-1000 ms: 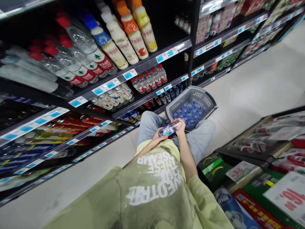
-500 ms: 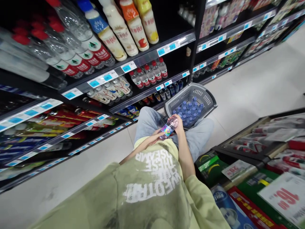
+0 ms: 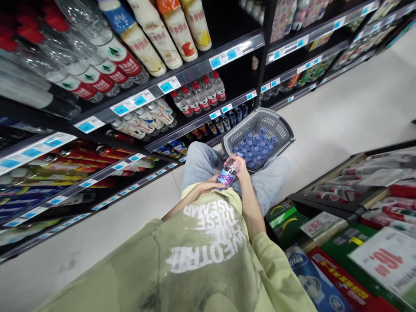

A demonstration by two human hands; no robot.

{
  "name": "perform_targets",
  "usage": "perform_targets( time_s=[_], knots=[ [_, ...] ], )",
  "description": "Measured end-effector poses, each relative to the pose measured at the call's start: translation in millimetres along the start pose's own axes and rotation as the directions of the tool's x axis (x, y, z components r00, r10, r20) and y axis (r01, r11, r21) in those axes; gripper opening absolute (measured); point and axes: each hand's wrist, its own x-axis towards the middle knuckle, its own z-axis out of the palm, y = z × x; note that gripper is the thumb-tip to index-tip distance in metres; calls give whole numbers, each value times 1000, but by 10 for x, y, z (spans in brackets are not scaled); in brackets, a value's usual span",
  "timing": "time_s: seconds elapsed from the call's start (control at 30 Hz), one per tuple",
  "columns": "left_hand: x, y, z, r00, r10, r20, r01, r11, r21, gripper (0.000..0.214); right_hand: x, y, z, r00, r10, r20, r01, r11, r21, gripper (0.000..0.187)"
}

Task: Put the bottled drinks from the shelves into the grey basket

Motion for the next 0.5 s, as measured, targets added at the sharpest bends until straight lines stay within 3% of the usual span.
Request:
perform_targets(
  time_s=[0.07,0.13,0.3,0.43,0.5],
  knots=[
    [31,6,-49,991,-112,77,107,993,56,44,-10,17,30,1000,15,20,-14,1000,-25,22],
    [68,6,-76,979,-162,124,150,983,102,41,8,45,57,999,13,-52,-17,997,-71,20],
    [176,4,-49,983,-121,136,105,987,121,41,89,110,55,950,-40,-310,-10,987,-158,18],
    [165,13,21,981,-150,122,136,984,115,44,116,118,11,939,-16,-345,-42,986,-159,17],
    [98,0,78,997,-69,42,66,995,77,41,124,114,-3,941,-12,-340,-45,986,-159,16]
  ],
)
